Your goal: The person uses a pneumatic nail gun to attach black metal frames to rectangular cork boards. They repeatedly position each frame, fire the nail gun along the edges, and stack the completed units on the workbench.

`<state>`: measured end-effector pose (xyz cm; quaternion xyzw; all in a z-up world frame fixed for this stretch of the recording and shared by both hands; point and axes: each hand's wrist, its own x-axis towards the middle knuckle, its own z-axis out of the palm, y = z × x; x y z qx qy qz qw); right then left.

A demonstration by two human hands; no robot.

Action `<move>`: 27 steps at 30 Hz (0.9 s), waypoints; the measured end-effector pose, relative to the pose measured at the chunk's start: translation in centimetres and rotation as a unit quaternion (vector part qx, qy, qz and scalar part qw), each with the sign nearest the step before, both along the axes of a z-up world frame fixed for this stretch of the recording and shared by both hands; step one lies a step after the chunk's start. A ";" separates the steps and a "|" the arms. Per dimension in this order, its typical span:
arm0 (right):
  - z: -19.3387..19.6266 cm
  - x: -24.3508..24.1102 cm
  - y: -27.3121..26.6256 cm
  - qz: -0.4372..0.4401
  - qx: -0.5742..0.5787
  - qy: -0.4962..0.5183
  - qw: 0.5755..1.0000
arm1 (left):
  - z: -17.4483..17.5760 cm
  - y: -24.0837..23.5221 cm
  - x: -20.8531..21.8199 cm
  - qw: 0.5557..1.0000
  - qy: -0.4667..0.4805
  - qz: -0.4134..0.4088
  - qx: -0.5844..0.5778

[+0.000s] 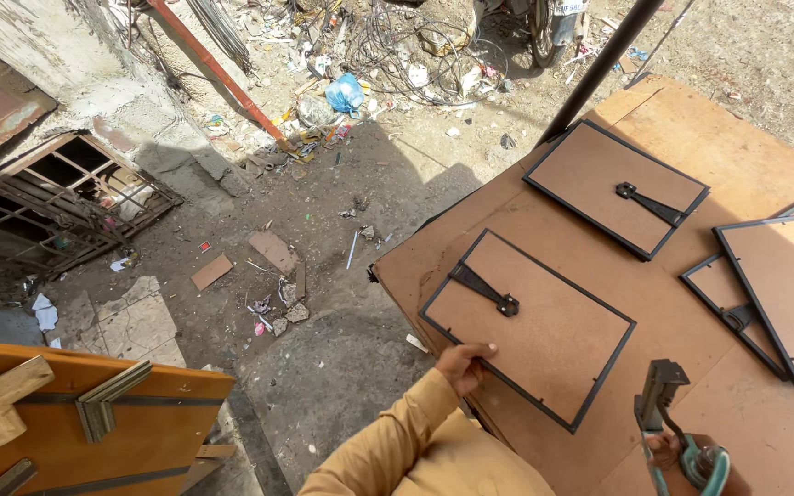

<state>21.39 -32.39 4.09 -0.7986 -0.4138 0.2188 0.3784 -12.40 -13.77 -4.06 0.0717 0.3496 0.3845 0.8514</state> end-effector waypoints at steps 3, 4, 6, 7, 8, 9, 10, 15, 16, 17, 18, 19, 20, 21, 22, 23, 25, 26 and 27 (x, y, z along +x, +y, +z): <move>6.3 -3.8 0.1 0.091 0.047 -0.169 0.980 | -2.4 -2.0 2.1 0.998 -0.039 0.031 -0.027; 8.4 -5.0 0.0 0.131 0.084 -0.207 0.966 | -2.6 -2.7 2.3 0.998 -0.044 0.039 -0.033; 12.0 -6.4 0.6 0.207 0.149 -0.244 0.936 | -1.8 -3.4 1.8 0.990 -0.131 0.006 -0.058; 13.4 -6.9 1.0 0.234 0.167 -0.241 0.927 | -0.8 -3.5 1.4 0.982 -0.173 -0.010 -0.068; 14.7 -7.2 1.4 0.260 0.185 -0.237 0.918 | 0.6 -4.2 0.7 0.974 -0.166 -0.137 -0.071; 15.8 -7.3 1.7 0.290 0.201 -0.266 0.897 | 2.4 -5.1 -0.1 0.950 -0.156 -0.261 -0.073; 16.9 -7.0 1.9 0.321 0.216 -0.296 0.873 | 4.4 -5.9 -0.6 0.910 -0.145 -0.381 -0.074; 19.7 -4.9 3.5 0.520 0.171 -0.449 0.706 | 16.0 -8.7 -2.7 0.880 -0.196 -0.272 0.337; 20.0 -4.8 3.8 0.536 0.180 -0.464 0.681 | 18.1 -8.7 -3.2 0.854 -0.232 -0.241 0.397; 20.3 -5.0 3.8 0.552 0.189 -0.479 0.656 | 19.9 -8.9 -3.6 0.849 -0.179 -0.247 0.432; 20.5 -5.3 4.1 0.557 0.195 -0.487 0.644 | 21.2 -9.1 -3.6 0.839 -0.127 -0.250 0.466; 20.9 -5.8 4.4 0.562 0.200 -0.496 0.631 | 22.2 -9.3 -3.6 0.826 -0.074 -0.251 0.499; 21.4 -6.4 4.6 0.566 0.208 -0.504 0.618 | 23.0 -9.5 -3.5 0.824 -0.039 -0.239 0.513; 22.0 -7.0 4.8 0.571 0.209 -0.507 0.611 | 23.5 -9.8 -3.2 0.820 -0.005 -0.226 0.525; 22.5 -7.7 4.9 0.575 0.210 -0.509 0.605 | 23.8 -10.1 -3.1 0.816 0.029 -0.215 0.536; 23.3 -8.3 5.4 0.579 0.210 -0.511 0.599 | 23.9 -10.7 -2.8 0.823 0.036 -0.184 0.536; 24.8 -9.2 5.6 0.574 0.209 -0.500 0.614 | 23.9 -11.4 -3.1 0.836 0.045 -0.131 0.531; 25.5 -9.5 5.6 0.571 0.206 -0.494 0.622 | 23.7 -11.7 -3.3 0.820 0.001 -0.140 0.556; 26.0 -9.9 5.7 0.563 0.215 -0.501 0.621 | 23.5 -11.3 -4.0 0.801 -0.043 -0.148 0.579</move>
